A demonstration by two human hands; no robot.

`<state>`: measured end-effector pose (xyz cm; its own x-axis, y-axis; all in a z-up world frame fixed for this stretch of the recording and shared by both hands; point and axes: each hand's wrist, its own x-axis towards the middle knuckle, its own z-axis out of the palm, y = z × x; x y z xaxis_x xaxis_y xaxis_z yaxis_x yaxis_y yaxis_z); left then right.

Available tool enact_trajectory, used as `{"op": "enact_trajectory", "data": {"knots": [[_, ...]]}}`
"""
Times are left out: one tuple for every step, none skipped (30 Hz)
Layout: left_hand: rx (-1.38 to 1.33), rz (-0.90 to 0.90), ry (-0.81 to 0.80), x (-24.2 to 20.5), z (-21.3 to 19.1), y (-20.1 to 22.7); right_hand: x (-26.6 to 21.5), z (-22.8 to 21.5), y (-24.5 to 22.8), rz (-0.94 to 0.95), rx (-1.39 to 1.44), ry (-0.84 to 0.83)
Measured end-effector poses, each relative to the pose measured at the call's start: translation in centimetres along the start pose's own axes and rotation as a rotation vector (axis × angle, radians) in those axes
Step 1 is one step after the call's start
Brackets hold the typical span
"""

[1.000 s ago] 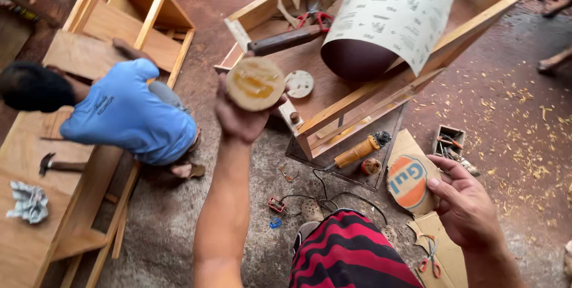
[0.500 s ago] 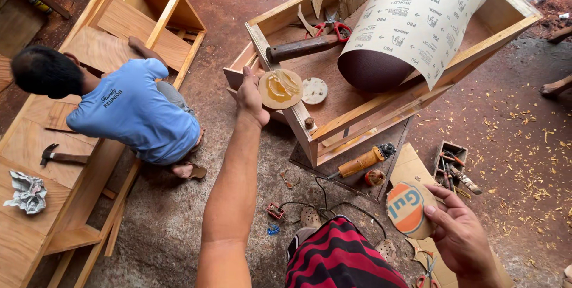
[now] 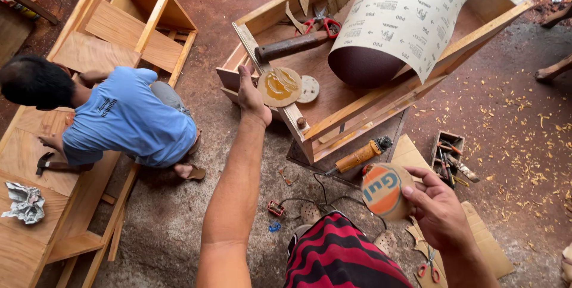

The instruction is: The person applies glue from a bottle to circular wooden bases and then presses sandpaper discs onto the glued surfaces by hand.

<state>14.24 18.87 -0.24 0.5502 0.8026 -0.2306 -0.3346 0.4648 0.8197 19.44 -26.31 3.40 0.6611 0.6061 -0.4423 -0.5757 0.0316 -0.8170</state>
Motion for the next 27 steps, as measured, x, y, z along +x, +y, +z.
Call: {"op": "enact_trajectory", "data": {"knots": [[0.010,-0.005,0.030,0.0,-0.4,-0.6,-0.2,0.1,0.0,-0.005,0.013,-0.015],[0.020,-0.009,0.056,0.5,-0.6,-0.8,0.2,0.3,-0.3,-0.015,0.027,-0.029],[-0.024,-0.011,0.058,1.0,-0.8,-1.0,0.6,0.6,-0.6,-0.013,0.011,-0.025],[-0.069,-0.018,0.062,1.4,-0.9,-1.1,0.8,0.9,-0.8,-0.008,-0.006,-0.018],[-0.114,-0.025,0.066,1.9,-0.9,-1.0,1.2,1.2,-1.1,-0.003,-0.024,-0.012],[-0.148,0.032,-0.001,2.1,-0.7,-1.0,1.2,1.3,-1.3,-0.005,-0.022,-0.009],[-0.185,0.087,-0.068,2.4,-0.6,-0.4,1.5,1.5,-1.5,-0.007,-0.020,-0.006],[-0.216,0.122,-0.124,1.4,-0.9,-0.4,0.7,1.6,-1.4,0.011,-0.015,0.010],[-0.131,0.045,-0.023,0.2,-1.4,0.1,-0.2,1.7,-1.2,0.011,-0.004,0.021],[-0.050,-0.005,0.071,-0.7,-1.7,1.5,-0.1,1.7,-1.4,-0.007,0.002,0.010],[0.056,0.106,0.160,-2.8,-1.7,1.8,-0.5,1.7,-1.6,-0.026,0.007,0.000],[0.162,0.234,0.244,-4.9,-1.7,2.7,-0.2,1.9,-1.9,-0.047,0.025,0.013],[0.244,0.396,0.145,-7.8,-1.6,3.1,-0.1,2.0,-2.3,-0.068,0.043,0.025],[0.333,0.545,0.040,-11.4,-1.4,2.9,-0.7,2.2,-2.2,-0.080,0.068,0.049],[0.390,0.560,-0.055,-15.0,-0.9,2.4,-1.0,2.3,-2.3,-0.075,0.089,0.031],[0.441,0.573,-0.143,-18.8,-0.1,1.5,-1.5,2.2,-2.3,-0.066,0.105,0.008],[0.342,0.382,-0.345,-21.9,0.7,0.7,-2.0,2.3,-2.3,-0.057,0.120,-0.015],[0.483,0.358,-0.454,-24.6,1.8,-0.4,-2.2,2.4,-2.2,-0.045,0.115,-0.007],[0.426,0.119,-0.530,-27.1,2.9,-1.1,-2.6,2.6,-2.1,-0.033,0.110,0.001],[0.457,0.041,-0.541,-28.6,4.3,-1.7,-2.7,2.8,-2.2,-0.024,0.104,0.005],[0.487,-0.037,-0.552,-29.7,5.5,-2.1,-2.9,3.0,-2.3,-0.030,0.119,-0.001],[0.433,-0.076,-0.534,-30.4,6.2,-2.4,-3.1,3.3,-2.1,-0.029,0.134,-0.010],[0.378,-0.115,-0.517,-30.8,6.8,-2.6,-3.4,3.3,-2.0,-0.028,0.150,-0.018],[0.324,-0.149,-0.506,-30.7,7.2,-2.5,-3.6,3.4,-2.1,-0.012,0.148,-0.046],[0.306,-0.152,-0.511,-30.5,7.4,-2.4,-3.7,3.3,-2.1,0.005,0.146,-0.074],[0.289,-0.160,-0.520,-30.4,7.4,-2.3,-4.0,2.9,-2.3,0.021,0.145,-0.095],[0.272,-0.169,-0.528,-30.4,7.3,-2.2,-4.2,2.5,-2.3,0.049,0.158,-0.112]]}}
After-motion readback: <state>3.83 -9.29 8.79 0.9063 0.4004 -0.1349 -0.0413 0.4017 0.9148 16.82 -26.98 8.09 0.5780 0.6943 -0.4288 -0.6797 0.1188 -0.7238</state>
